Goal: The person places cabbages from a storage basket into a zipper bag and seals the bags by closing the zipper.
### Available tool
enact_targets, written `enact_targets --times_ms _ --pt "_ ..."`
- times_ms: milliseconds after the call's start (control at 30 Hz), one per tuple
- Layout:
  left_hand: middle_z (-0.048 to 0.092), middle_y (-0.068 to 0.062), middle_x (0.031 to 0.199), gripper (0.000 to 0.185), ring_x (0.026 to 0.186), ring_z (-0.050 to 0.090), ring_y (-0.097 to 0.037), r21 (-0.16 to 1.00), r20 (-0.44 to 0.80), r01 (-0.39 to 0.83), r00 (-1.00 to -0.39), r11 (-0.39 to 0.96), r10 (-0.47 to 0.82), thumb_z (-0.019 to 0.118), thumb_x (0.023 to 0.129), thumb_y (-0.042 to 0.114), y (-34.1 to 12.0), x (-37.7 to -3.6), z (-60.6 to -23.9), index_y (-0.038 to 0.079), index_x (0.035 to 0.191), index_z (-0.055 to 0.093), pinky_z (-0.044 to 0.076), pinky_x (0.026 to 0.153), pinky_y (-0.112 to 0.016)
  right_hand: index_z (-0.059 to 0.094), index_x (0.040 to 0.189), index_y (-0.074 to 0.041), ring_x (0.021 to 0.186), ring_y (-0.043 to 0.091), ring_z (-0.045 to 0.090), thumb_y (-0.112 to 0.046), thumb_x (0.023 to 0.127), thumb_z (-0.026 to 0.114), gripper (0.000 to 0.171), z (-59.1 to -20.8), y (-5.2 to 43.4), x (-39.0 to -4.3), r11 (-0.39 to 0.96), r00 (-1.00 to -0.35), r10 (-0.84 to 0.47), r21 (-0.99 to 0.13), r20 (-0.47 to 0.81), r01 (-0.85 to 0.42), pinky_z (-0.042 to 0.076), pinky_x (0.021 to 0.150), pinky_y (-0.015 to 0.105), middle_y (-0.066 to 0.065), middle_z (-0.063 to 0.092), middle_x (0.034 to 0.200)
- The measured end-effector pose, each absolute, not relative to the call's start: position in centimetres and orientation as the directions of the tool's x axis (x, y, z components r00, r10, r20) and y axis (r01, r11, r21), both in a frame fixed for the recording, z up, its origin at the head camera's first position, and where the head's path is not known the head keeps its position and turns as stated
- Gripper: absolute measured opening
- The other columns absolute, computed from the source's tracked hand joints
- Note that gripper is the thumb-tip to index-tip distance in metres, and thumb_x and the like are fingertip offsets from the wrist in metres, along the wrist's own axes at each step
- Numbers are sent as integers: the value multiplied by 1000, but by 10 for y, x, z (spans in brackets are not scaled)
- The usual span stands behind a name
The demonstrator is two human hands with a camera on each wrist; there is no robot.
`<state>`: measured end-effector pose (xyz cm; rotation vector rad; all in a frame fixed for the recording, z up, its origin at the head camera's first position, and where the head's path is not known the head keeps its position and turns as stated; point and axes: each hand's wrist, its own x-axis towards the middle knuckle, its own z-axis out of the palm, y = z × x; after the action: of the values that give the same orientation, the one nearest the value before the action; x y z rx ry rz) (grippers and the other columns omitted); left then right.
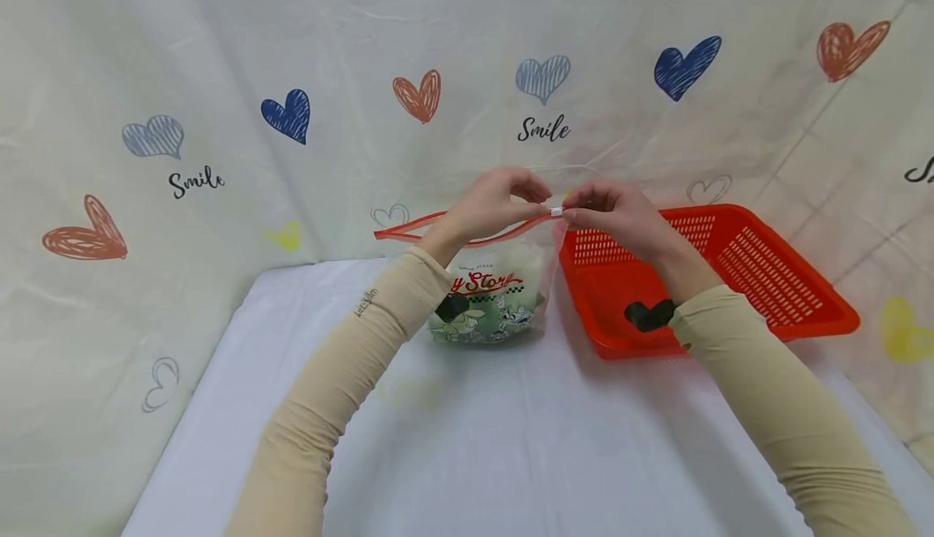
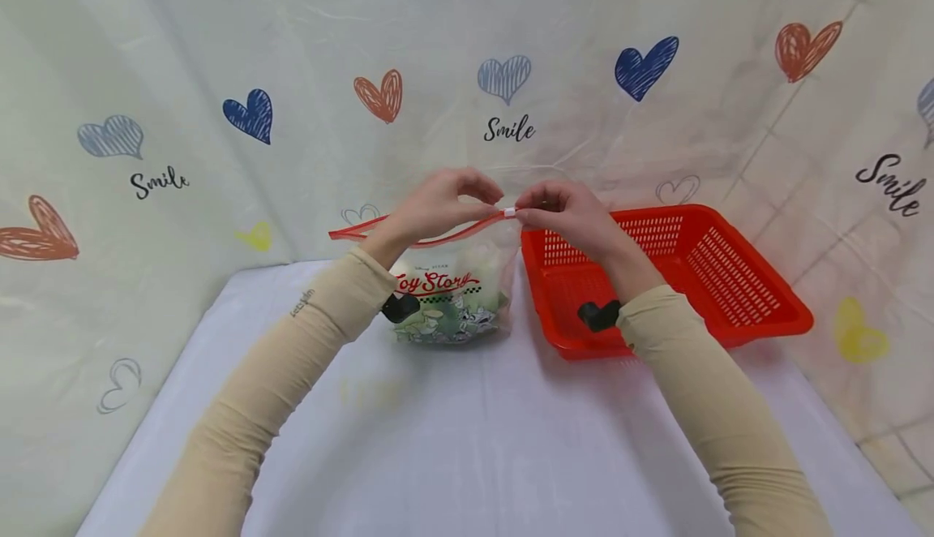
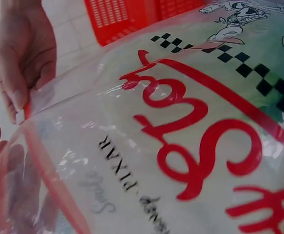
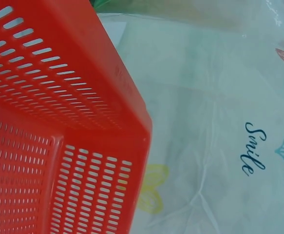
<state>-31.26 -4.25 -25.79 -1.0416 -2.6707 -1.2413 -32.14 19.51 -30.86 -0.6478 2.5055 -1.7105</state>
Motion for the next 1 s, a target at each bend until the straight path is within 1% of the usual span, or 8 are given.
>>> enact_targets --times_ms 200,367,567,800,900,1000 --pt "70 3 97 18 91 64 -8 695 248 536 -804 479 541 73 88 19 -38 -318 -268 9 103 72 48 85 -21 67 111 -5 92 26 62 -22 92 69 26 -311 193 -319 269 -900 -364 -898 239 -347 54 81 27 8 67 101" --pt "71 3 95 17 89 64 -8 700 217 523 -805 486 553 72 89 21 -34 -319 -272 10 102 72 50 82 -22 67 108 -4 90 23 62 -19 92 69 22 -312 192 -318 248 -892 -369 -897 263 -366 54 80 25 5 68 98" --pt "70 5 95 18 91 63 -8 663 206 527 -812 532 547 69 92 26 -33 -318 -275 13 103 74 49 81 -21 66 107 -3 87 23 62 -16 92 68 20 -312 189 -318 235 -874 -386 -885 294 -401 54 78 25 6 67 97" --pt "69 6 93 15 90 60 -9 600 239 562 -805 569 544 67 93 25 -39 -313 -273 14 101 74 48 78 -23 65 108 -3 89 28 60 -18 92 68 22 -310 190 -316 250 -871 -390 -877 298 -411 53 79 26 9 66 99" --pt "70 5 93 14 91 61 -10 580 252 576 -799 576 546 68 93 23 -47 -311 -272 13 100 74 48 81 -22 65 109 -5 89 27 59 -22 93 68 24 -309 194 -316 287 -886 -369 -873 280 -395 52 78 24 9 65 99" --pt "70 4 95 15 91 61 -9 580 245 565 -808 588 535 68 92 22 -60 -308 -273 12 101 74 47 83 -22 65 109 -6 90 26 58 -25 92 69 25 -309 199 -318 317 -894 -361 -866 266 -386 52 78 23 9 65 100"
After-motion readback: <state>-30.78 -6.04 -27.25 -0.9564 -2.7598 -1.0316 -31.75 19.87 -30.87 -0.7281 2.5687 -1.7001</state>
